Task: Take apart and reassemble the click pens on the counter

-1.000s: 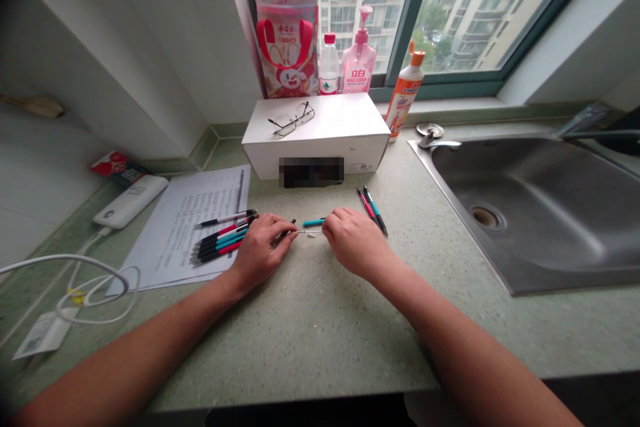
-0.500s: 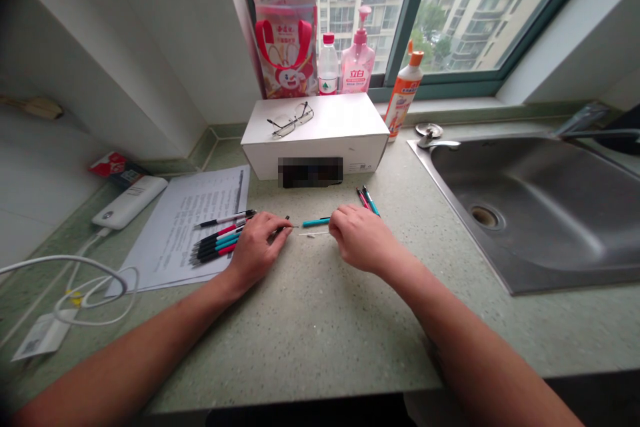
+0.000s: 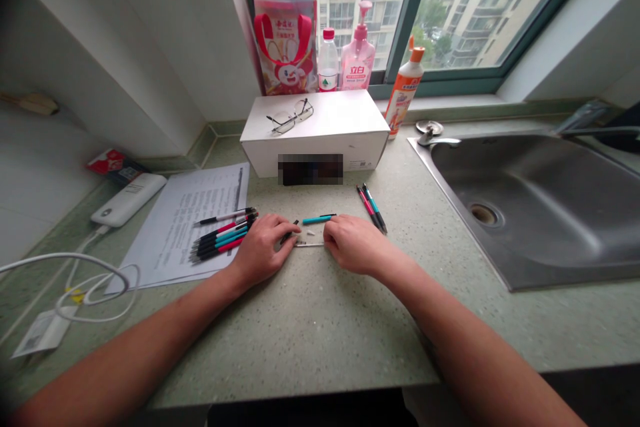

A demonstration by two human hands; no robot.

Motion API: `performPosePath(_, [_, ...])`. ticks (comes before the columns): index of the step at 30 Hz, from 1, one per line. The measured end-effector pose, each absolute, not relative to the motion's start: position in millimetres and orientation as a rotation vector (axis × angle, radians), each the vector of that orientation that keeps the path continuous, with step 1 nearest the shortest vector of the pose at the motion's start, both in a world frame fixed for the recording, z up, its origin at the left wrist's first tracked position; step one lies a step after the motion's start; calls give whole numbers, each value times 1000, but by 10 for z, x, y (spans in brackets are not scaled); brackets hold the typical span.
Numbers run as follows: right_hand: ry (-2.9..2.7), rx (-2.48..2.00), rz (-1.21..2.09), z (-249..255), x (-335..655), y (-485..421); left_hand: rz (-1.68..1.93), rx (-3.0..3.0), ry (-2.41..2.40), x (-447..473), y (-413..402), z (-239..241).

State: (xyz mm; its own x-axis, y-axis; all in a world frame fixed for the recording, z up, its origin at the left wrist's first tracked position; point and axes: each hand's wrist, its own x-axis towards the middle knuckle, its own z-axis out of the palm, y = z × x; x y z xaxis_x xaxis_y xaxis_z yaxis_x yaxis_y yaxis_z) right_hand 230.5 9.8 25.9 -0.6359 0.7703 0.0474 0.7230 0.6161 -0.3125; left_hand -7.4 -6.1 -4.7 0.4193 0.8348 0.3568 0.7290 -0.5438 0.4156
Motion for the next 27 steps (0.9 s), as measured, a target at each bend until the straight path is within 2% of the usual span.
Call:
performPosePath(5, [-2652, -1269, 353, 268, 2303, 103, 891, 2434, 1367, -99, -44, -51])
performPosePath(13, [-2511, -1067, 360, 221, 2176, 21, 1104, 2407, 953, -71, -110, -56])
performPosePath(20, [-2480, -1183, 329, 159, 2127, 14, 1145, 2323, 1147, -71, -117, -41])
performPosePath(27, [-2275, -1220, 506, 46, 2064, 6, 1248, 2177, 1184, -96, -109, -9])
